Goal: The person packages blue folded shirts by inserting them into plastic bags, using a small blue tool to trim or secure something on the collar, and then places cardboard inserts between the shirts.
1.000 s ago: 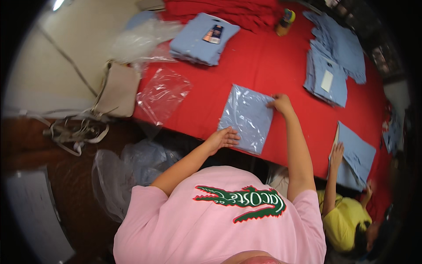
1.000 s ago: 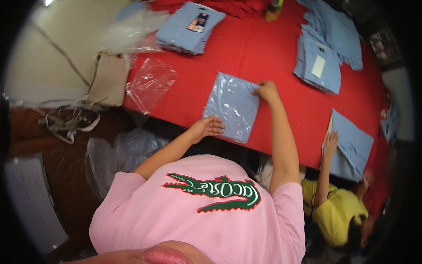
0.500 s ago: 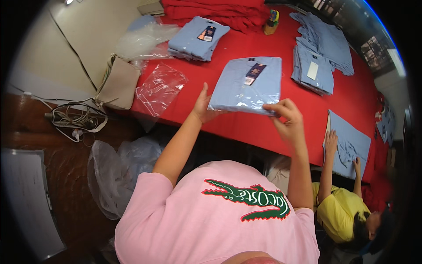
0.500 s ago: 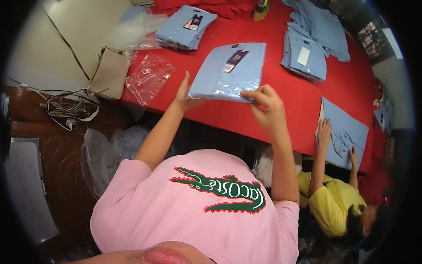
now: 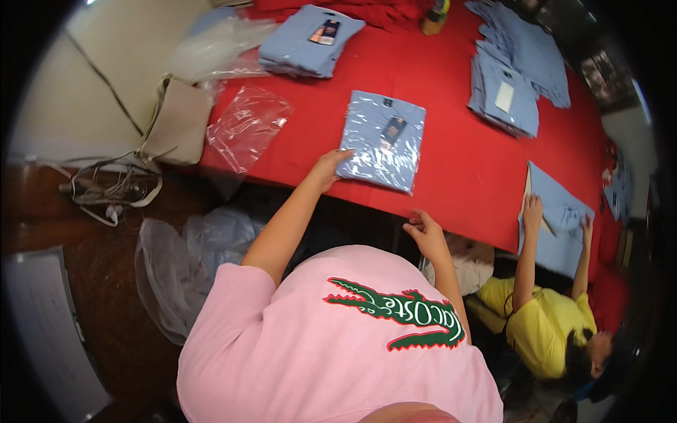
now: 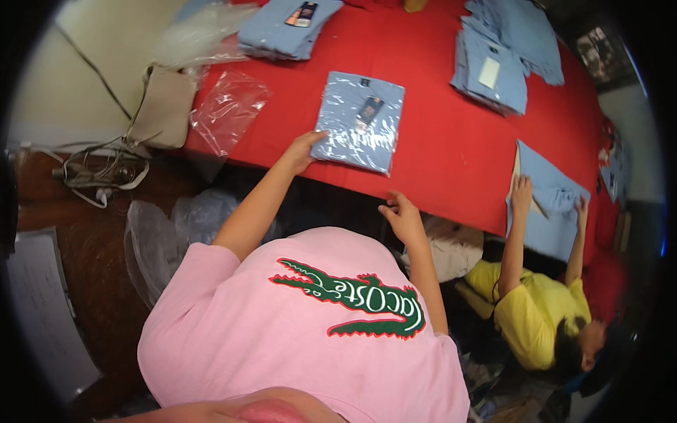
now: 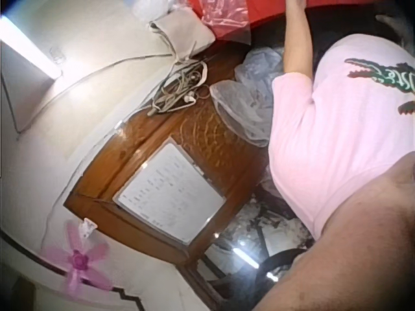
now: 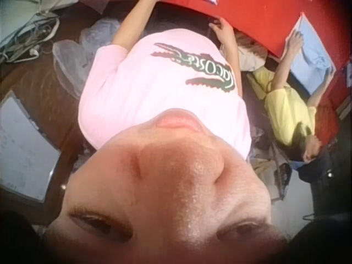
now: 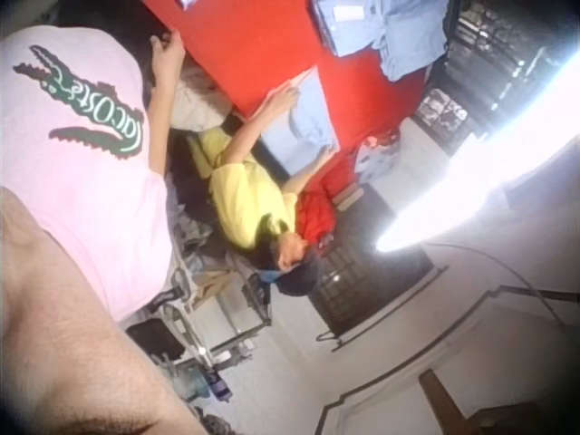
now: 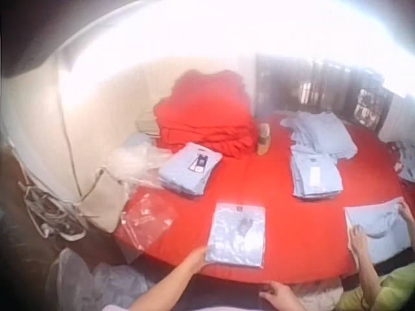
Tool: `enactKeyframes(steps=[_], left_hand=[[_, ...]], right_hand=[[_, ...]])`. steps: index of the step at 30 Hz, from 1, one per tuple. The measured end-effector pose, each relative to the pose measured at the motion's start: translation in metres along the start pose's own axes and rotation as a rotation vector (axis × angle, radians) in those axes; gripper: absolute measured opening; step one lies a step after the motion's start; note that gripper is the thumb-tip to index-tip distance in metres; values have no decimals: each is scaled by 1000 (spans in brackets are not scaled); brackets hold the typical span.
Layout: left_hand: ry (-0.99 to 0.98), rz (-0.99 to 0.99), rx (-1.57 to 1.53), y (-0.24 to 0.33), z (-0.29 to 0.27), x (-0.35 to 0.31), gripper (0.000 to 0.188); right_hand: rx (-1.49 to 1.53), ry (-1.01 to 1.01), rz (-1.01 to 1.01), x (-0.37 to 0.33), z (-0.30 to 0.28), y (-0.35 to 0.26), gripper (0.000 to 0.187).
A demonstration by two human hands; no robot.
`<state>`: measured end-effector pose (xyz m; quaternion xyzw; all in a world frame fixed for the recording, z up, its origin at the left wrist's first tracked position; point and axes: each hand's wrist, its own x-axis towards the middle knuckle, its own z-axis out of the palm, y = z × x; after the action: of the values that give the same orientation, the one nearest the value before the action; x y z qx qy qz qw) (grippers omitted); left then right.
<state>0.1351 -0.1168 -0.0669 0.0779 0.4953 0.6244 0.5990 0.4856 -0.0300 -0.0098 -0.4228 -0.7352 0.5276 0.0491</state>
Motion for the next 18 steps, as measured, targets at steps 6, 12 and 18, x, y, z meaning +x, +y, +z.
enactKeyframes(steps=[6,12,18], left_hand=[[-14,219,336,-8,39,14,50],[-131,338,363,33,35,-60,57],[-53,247,-73,144,-41,-135,63]], right_hand=[[933,12,347,62,11,3,61],[1010,-136,421,76,37,3,75],[1066,-175,221,105,63,-73,68]])
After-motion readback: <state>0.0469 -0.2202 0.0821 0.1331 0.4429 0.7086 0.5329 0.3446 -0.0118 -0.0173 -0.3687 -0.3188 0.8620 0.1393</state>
